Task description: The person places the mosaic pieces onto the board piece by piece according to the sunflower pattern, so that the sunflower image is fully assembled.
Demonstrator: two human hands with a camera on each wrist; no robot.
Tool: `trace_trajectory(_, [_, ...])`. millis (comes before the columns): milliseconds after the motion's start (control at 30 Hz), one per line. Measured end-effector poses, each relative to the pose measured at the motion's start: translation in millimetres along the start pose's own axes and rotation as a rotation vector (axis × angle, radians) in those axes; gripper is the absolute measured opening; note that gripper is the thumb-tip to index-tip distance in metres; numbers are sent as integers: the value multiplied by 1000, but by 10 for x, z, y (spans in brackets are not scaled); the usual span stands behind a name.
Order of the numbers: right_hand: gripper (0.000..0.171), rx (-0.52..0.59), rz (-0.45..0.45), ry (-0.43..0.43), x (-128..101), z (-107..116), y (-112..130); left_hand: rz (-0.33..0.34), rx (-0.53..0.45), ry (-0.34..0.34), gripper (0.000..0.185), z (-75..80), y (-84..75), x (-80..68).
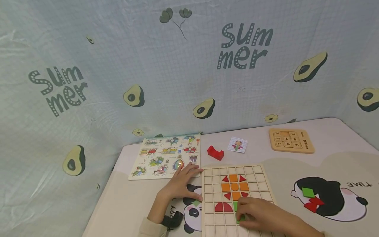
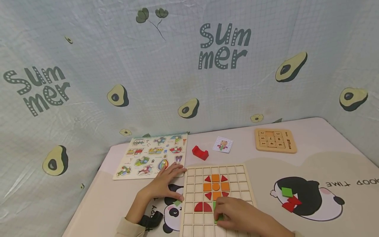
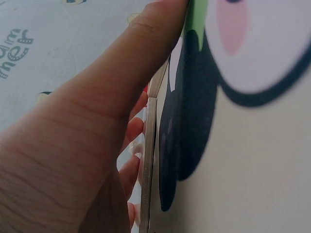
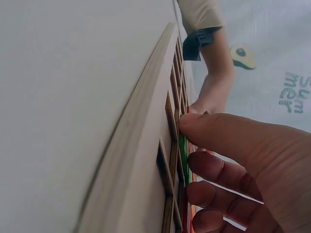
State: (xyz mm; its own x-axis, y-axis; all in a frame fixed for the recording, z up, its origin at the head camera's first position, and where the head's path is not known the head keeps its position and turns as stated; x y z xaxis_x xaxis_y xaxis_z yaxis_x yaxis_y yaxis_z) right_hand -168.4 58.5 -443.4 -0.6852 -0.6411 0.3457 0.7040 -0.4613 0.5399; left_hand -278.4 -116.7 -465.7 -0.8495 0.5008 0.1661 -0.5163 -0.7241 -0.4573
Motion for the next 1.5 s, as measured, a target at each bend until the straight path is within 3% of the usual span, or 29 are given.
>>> trace_trajectory(367, [4,-47,-10,-14,-88,172,-86,-10,-6,2,93,3,-13,-2])
trace_trajectory(700, [5,-43,-125,-28,-262,388,-347,-1,-8,1,93,-9,5,-14])
trace_trajectory(867, [9,-52,-88,-74,-374,499,-419,1,-5,2,93,-7,-2,-9])
trace_trajectory(1200, [12,-16,-98,-100,-654,712,-621,-23,-11,-1,92,-6,-22,1])
trace_trajectory(1500, [36,-40,35,-229,-873,1019,-671,1,-10,3,91,-5,-9,5])
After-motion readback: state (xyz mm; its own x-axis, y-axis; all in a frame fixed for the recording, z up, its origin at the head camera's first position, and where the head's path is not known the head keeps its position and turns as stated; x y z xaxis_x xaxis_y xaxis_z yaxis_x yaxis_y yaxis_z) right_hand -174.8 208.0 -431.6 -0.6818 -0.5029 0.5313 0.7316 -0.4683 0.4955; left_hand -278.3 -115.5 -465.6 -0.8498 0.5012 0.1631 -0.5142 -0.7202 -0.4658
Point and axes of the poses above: each hand's wrist, its own x-axis towards the middle knuckle, its own z-axis out of the back of the hand, y = z × x, the point moved 10 cm from there along x, towards the middle knuckle, and after that the axes turned 13 degrees about -y, right-handed, at the moved point
